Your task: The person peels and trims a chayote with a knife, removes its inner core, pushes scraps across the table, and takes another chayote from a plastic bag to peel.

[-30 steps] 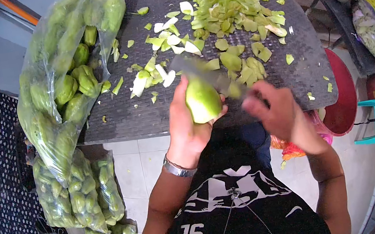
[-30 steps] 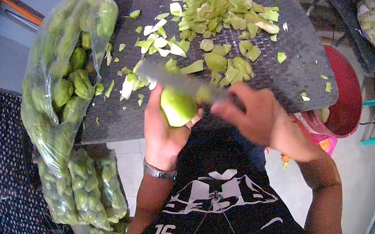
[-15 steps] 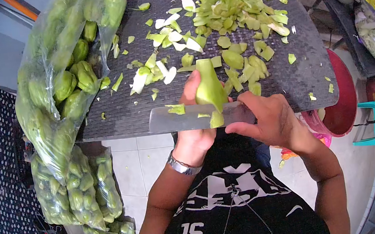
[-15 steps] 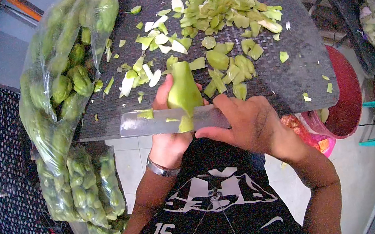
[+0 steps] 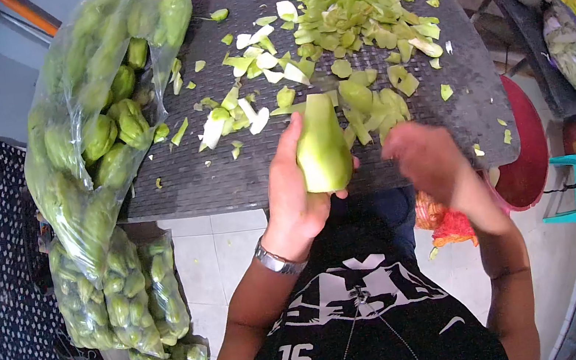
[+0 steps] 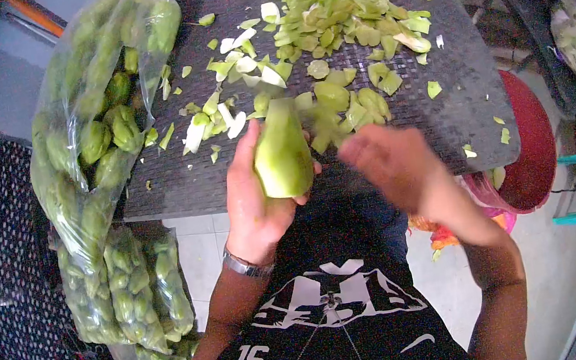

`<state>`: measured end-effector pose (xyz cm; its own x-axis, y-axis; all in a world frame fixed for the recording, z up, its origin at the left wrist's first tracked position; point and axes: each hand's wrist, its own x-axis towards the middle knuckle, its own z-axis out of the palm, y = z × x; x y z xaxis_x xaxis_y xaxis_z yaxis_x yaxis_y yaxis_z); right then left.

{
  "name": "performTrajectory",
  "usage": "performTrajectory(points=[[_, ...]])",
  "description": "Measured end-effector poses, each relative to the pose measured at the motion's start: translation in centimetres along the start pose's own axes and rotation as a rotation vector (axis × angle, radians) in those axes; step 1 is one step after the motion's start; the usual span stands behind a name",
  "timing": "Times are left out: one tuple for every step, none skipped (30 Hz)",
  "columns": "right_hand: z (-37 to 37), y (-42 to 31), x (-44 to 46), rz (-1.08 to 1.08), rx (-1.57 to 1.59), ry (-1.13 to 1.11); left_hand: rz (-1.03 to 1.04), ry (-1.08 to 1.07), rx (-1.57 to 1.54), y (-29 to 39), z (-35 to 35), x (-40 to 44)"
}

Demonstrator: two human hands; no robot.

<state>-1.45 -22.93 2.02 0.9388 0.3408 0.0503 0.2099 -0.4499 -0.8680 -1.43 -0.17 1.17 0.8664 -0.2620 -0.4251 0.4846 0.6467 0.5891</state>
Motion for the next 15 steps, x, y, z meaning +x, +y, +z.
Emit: performTrajectory(points=[[1.3,-1.3,-0.9,-0.109,-0.177,0.039,0.011,0.009,-0.021,-0.5,-0.6,0.3],[1.6,-3.2,-1.5,-0.072,-0.265,-0.013,0.023,0.018,-0.041,-0.9,-1.0,0.5],[2.2,-3.4,-1.8,-0.092,-0.289,-0.009,0.043,0.005,-0.108,-1.4,-0.7,0.8],[2.8,-3.5,-1.9,-0.117,-0.314,-0.004,0.066,0.014,-0.105,-1.5,-0.5,0.6],[3.0,-3.5,-1.9,-0.144,-0.34,0.002,0.092,0.022,-0.103,-1.3,-0.1,0.4],[3.0,-3.5,-1.8,-0.168,-0.366,-0.001,0.119,0.03,-0.102,-1.2,0.2,0.2],[2.8,-3.4,-1.7,-0.193,-0.393,-0.005,0.124,0.036,-0.094,-1.1,0.3,0.1],[2.7,-3.3,-1.6,-0.215,-0.419,-0.01,0.126,0.042,-0.086,-1.1,0.3,-0.1],[2.5,-3.2,-1.4,-0.224,-0.423,0.009,0.129,0.047,-0.077,-1.1,0.3,-0.1],[2.3,-2.9,-1.2,-0.232,-0.428,0.029,0.096,0.03,-0.1,-1.1,0.0,-0.1],[2.2,-2.6,-0.9,-0.238,-0.431,0.046,0.062,0.017,-0.123,-1.3,-0.5,0.0],[2.1,-2.2,-0.6,-0.209,-0.414,0.07,0.031,0.005,-0.149,-1.3,-0.8,-0.2],[1.9,-1.6,-0.2,-0.18,-0.396,0.097,0.034,-0.059,-0.124,-1.2,-1.0,-0.5],[1.6,-1.2,0.1,-0.147,-0.379,0.129,0.033,-0.126,-0.097,-1.1,-1.2,-0.9],[0.8,-1.2,0.4,0.01,-0.333,0.101,0.029,-0.19,-0.072,-1.0,-1.0,-1.3]])
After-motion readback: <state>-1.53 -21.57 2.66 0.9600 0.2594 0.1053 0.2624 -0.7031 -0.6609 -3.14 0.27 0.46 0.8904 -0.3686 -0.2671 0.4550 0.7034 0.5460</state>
